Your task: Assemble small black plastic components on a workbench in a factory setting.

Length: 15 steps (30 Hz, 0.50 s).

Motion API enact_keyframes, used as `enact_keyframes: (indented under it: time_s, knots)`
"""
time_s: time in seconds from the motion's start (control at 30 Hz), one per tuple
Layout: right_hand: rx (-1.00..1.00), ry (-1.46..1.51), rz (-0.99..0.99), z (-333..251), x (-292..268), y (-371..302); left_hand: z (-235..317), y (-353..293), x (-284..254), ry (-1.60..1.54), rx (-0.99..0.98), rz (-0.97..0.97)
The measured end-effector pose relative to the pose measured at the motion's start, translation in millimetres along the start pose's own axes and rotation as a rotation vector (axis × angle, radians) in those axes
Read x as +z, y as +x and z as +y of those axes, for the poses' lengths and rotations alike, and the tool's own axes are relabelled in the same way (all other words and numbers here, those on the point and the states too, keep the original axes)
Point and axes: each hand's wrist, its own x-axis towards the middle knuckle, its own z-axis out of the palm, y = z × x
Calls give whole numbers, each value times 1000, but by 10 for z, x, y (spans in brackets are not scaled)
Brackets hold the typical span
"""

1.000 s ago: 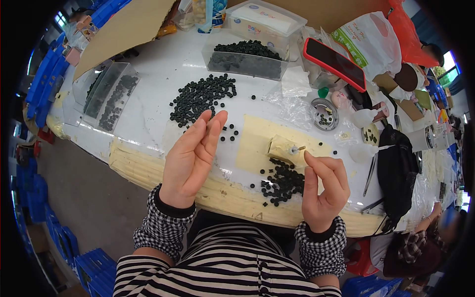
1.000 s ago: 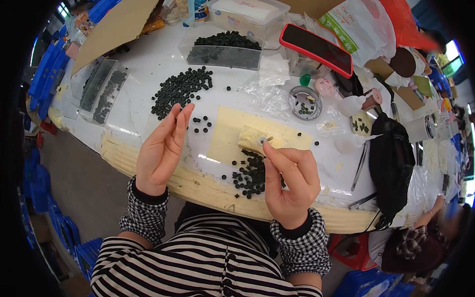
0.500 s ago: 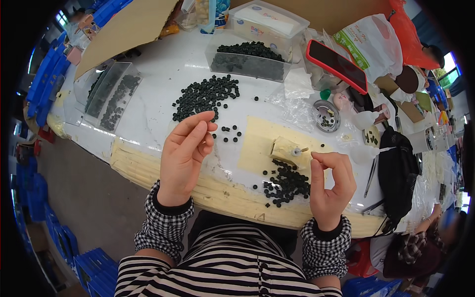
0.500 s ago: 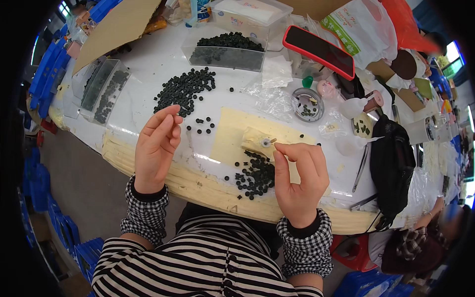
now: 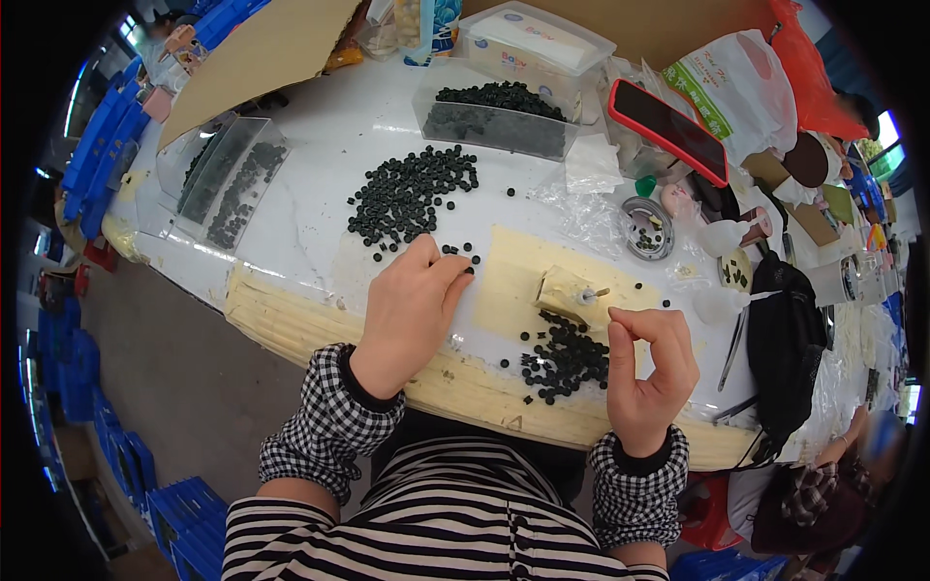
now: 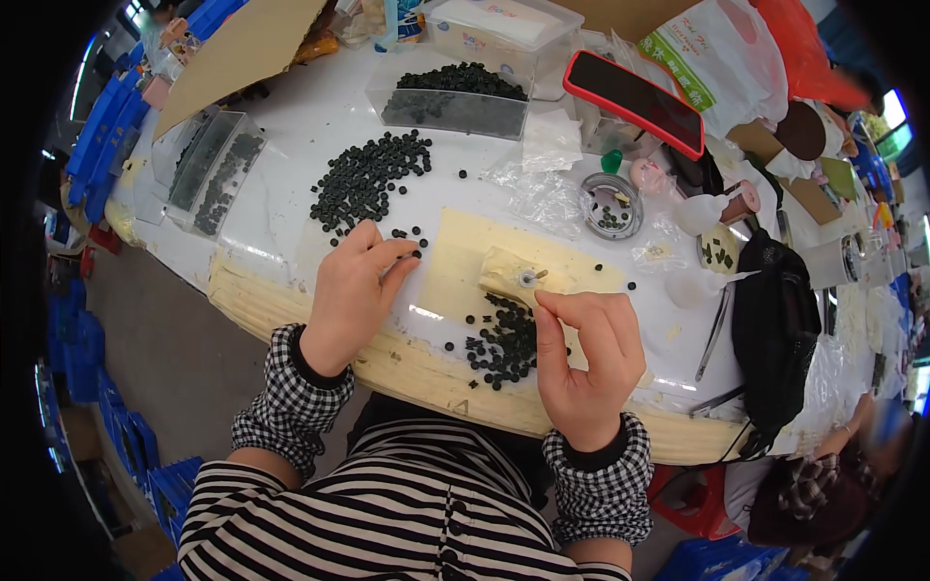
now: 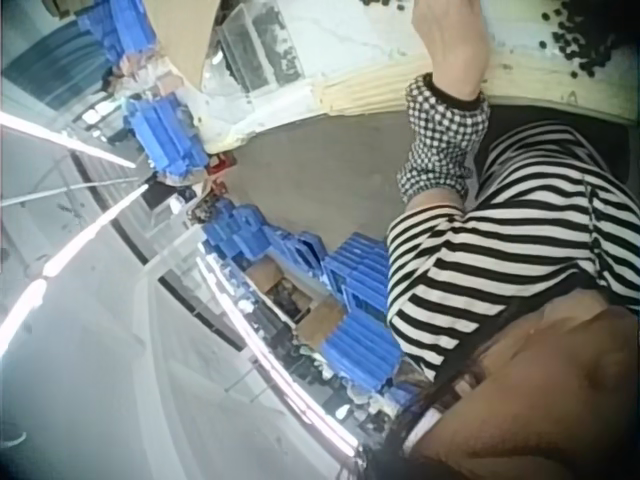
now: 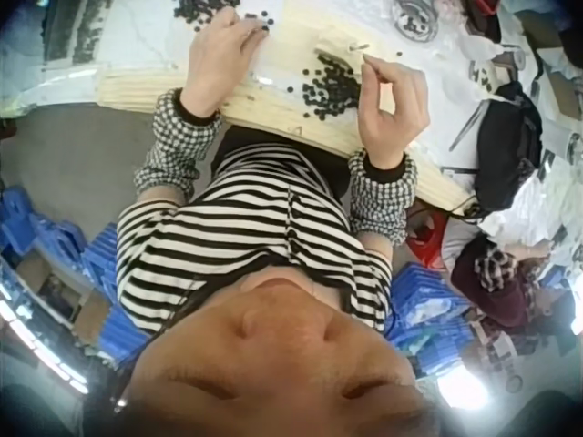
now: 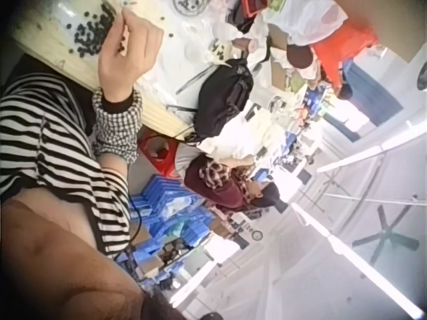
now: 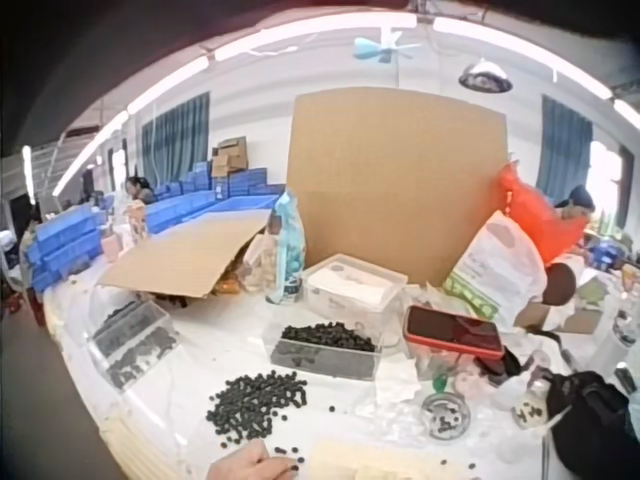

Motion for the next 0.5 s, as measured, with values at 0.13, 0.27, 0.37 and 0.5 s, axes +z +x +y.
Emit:
enact_keyframes:
  time_s: [0.13, 0.27, 0.37, 0.5]
  knots:
    - [-8, 18, 7, -6, -3, -12, 1, 38, -31, -262, -2, -19]
    - [-100, 82, -38, -83, 33, -23, 132, -4, -97, -806, -120, -141]
    - [-111, 139, -77, -186, 63, -47, 253, -79, -25, -1041, -164, -158]
    - [-114, 210, -75, -194, 125, -93, 376, -131, 65, -1211, -165, -135]
